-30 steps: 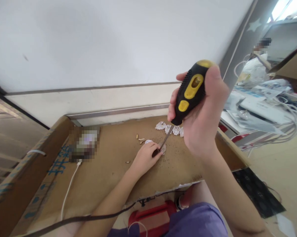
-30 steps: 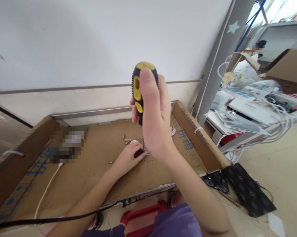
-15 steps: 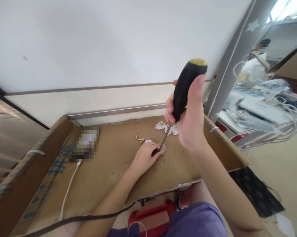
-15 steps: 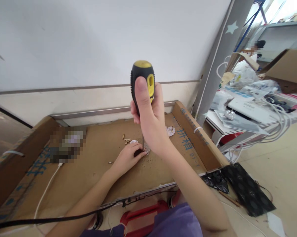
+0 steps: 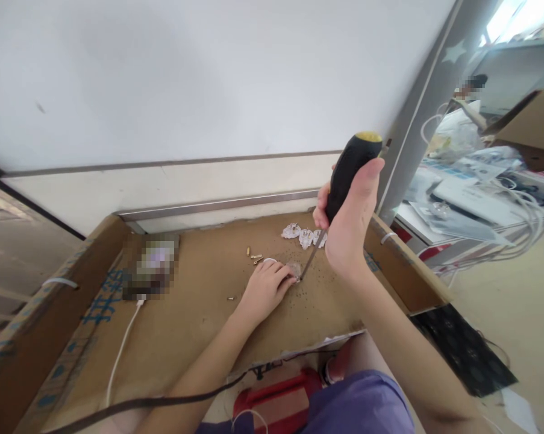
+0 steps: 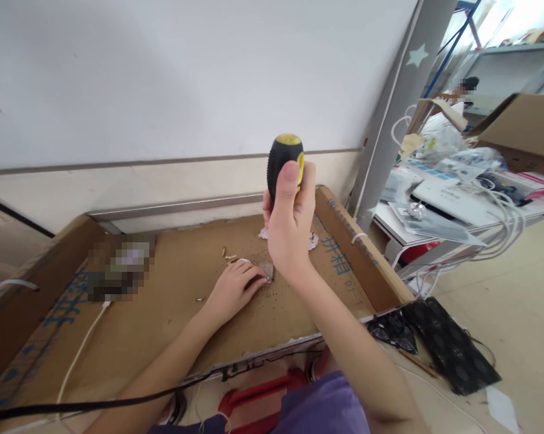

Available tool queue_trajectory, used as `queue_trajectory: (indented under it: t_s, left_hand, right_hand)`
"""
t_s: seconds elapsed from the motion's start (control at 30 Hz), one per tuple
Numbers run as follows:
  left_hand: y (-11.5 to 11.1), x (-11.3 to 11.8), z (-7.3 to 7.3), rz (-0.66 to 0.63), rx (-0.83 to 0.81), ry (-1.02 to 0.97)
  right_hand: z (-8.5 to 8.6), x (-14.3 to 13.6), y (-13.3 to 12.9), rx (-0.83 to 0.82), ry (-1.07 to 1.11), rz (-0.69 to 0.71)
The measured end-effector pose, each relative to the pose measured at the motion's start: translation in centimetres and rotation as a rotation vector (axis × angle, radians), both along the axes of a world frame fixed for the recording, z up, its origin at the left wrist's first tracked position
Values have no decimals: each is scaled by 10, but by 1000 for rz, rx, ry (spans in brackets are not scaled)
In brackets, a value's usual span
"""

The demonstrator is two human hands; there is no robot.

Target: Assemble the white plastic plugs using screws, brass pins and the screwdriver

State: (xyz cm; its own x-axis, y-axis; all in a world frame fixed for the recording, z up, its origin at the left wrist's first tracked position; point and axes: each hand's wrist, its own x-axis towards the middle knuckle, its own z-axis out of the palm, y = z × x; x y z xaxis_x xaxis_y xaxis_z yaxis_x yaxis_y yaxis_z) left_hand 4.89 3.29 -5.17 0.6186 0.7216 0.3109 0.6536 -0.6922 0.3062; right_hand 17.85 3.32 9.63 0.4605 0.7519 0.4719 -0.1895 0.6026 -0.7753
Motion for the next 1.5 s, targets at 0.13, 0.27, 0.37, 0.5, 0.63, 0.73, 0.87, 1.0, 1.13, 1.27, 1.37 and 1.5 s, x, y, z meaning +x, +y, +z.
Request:
queue_trajectory:
  t_s: [0.13,0.27,0.37,0.5,0.63,0.73,0.87,1.0,1.13,1.27,1.37,1.5]
  left_hand:
    - [1,1,-2,-46,-2,-34]
    - [2,1,-3,-44,4,-5]
    - [1,1,-1,-37,6,14]
    - [0,2,0,-48,12,-13]
    - [-1,1,0,-27,9,-18]
    - [-1,1,0,-10,6,-20]
    - [0,1,0,-12,29,-10]
    - [0,1,0,0,55,-3]
    - [0,1,1,15,45,-9]
    - [1,1,2,15,6,-23]
    - [2,0,3,7,-48,-49]
    - [2,-2,5,2,-99,-77]
  right_hand:
    - [4,2,-2,-9,33,-67]
    - [17,6,-14,43,82,-107]
    - [18,5,-17,32,82,-106]
    - [10,1,-11,15,78,-121]
    - [8,3,-8,-2,97,-143]
    - [13,7,-10,-18,106,-162]
    - [16,9,-11,42,127,-213]
    - [9,7,-5,0,113,-204]
    - [4,6,0,4,99,-195]
    - [10,6,-5,2,134,-188]
    - [14,4,-6,-1,166,-178]
    - [9,2,-2,14,140,-184]
